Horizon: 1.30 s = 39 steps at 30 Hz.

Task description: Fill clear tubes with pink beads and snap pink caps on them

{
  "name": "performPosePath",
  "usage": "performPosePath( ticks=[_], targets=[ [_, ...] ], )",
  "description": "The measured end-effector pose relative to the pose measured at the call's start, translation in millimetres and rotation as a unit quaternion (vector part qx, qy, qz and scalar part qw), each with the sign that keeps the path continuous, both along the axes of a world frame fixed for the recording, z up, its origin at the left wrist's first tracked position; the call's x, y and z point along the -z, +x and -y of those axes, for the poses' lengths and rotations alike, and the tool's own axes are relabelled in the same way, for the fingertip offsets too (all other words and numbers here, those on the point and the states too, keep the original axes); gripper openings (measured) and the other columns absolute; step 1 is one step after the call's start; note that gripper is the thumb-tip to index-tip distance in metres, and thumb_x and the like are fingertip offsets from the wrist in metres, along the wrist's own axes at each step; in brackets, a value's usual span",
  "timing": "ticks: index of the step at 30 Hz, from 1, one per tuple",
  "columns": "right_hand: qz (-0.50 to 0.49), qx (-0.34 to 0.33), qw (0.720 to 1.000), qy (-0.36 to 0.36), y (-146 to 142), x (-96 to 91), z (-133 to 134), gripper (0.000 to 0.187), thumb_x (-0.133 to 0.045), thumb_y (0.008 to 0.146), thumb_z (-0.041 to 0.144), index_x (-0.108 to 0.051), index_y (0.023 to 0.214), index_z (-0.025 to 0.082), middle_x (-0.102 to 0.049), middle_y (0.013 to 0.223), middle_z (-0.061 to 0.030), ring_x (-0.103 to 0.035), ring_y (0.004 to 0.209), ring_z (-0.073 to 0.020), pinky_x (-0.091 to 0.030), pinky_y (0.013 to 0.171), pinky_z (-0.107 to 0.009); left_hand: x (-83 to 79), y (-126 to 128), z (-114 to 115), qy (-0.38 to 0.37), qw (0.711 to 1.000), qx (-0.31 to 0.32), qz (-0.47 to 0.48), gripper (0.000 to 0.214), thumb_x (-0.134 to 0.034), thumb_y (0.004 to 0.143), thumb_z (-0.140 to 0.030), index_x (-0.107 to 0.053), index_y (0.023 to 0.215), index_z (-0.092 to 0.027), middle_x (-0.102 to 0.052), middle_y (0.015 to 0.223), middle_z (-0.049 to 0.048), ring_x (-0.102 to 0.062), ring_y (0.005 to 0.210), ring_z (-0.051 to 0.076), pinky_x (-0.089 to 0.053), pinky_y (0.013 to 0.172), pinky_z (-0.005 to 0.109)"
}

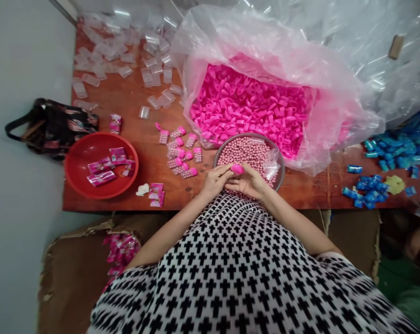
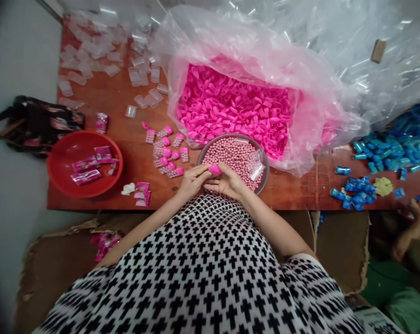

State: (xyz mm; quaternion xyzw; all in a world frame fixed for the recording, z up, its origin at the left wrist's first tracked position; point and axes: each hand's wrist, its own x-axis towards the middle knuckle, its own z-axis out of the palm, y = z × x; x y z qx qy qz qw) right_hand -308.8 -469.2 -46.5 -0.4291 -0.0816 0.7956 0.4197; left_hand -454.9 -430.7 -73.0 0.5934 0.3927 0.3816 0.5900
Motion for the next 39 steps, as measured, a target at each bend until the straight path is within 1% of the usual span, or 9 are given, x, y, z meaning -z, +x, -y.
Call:
performPosePath(
  ticks=[4,12,17,21,25,27,29,34,39],
  targets=[
    [0.031,0.011,0.999,0.011,0,3.8,-4,0.027,-0.062,0.075,0.040,-0.060,0.090,0.018,-0.067,0.077,-0.0019,-0.064,0.075,-0.0153,-0.056,0.083,-0.038,-1.2,0,1,0.022,1.000,0.008,0.001,0.024,-0.061,0.079,-0.033,-0.074,0.095,-0.021,-0.072,0.098,0.0046,-0.065,0.091,0.021,-0.049,0.086,0.033],
    [0.082,0.138,0.987,0.032,-27,18.5,0,0.015,-0.061,0.069,0.035,-0.056,0.072,0.020,-0.061,0.067,0.0039,-0.056,0.063,-0.0105,-0.058,0.073,-0.032,2.7,2,7,0.097,0.994,0.019,-0.037,0.022,-0.055,0.084,-0.029,-0.074,0.092,-0.023,-0.072,0.088,0.0047,-0.064,0.083,0.019,-0.048,0.081,0.032],
    [0.144,-0.077,0.986,0.022,-30,11.3,-19,0.032,-0.059,0.075,0.051,-0.058,0.087,0.021,-0.063,0.076,0.0001,-0.059,0.062,-0.0118,-0.055,0.058,-0.028,18.2,-27,-5,0.064,0.995,-0.026,-0.069,0.025,-0.057,0.083,-0.030,-0.073,0.101,-0.023,-0.072,0.096,0.0047,-0.064,0.088,0.020,-0.048,0.082,0.031],
    [0.323,-0.135,0.921,0.169,-15,-3.7,-61,0.037,-0.066,0.073,0.045,-0.057,0.099,0.021,-0.063,0.086,-0.0005,-0.061,0.067,-0.0122,-0.052,0.061,-0.026,45.6,-74,-33,0.047,0.984,-0.142,-0.101,0.028,-0.058,0.082,-0.034,-0.070,0.104,-0.021,-0.070,0.103,0.0058,-0.063,0.096,0.021,-0.046,0.092,0.033],
    [0.530,-0.144,0.782,0.295,10,-13.4,-98,0.026,-0.063,0.077,0.040,-0.062,0.088,0.016,-0.065,0.081,-0.0024,-0.059,0.074,-0.0155,-0.048,0.071,-0.029,71.1,-96,-60,0.087,0.940,-0.236,-0.232,0.032,-0.059,0.081,-0.028,-0.065,0.110,-0.016,-0.064,0.114,0.0104,-0.055,0.112,0.024,-0.037,0.104,0.038],
    [0.603,-0.157,0.718,0.309,21,-14.1,-104,0.024,-0.061,0.079,0.037,-0.064,0.088,0.015,-0.066,0.081,-0.0035,-0.059,0.075,-0.0166,-0.045,0.072,-0.029,74.9,-84,-70,0.102,0.927,-0.202,-0.300,0.033,-0.051,0.086,-0.025,-0.061,0.116,-0.015,-0.062,0.116,0.0112,-0.054,0.112,0.022,-0.040,0.102,0.037],
    [0.626,-0.172,0.696,0.306,27,-11.9,-102,0.024,-0.058,0.081,0.036,-0.064,0.089,0.015,-0.067,0.081,-0.0040,-0.059,0.075,-0.0165,-0.043,0.072,-0.028,73.2,-61,-82,0.131,0.918,-0.118,-0.354,0.031,-0.043,0.090,-0.022,-0.058,0.117,-0.016,-0.060,0.117,0.0108,-0.054,0.112,0.021,-0.042,0.099,0.034],
    [0.627,-0.179,0.695,0.303,34,0.8,-83,0.024,-0.057,0.082,0.037,-0.064,0.089,0.015,-0.066,0.080,-0.0038,-0.058,0.071,-0.0157,-0.043,0.070,-0.028,69.4,-2,-112,0.170,0.836,0.075,-0.516,0.034,-0.032,0.093,-0.014,-0.051,0.121,-0.019,-0.052,0.126,0.0136,-0.059,0.103,0.023,-0.048,0.085,0.037],
    [0.593,-0.117,0.743,0.288,47,10.6,-65,0.023,-0.056,0.082,0.038,-0.064,0.090,0.018,-0.067,0.083,-0.0034,-0.061,0.075,-0.0168,-0.047,0.072,-0.030,71.0,8,-135,0.183,0.784,0.161,-0.571,0.036,-0.027,0.093,-0.009,-0.050,0.120,-0.014,-0.059,0.113,0.0170,-0.062,0.097,0.025,-0.048,0.078,0.036]
  ],
)
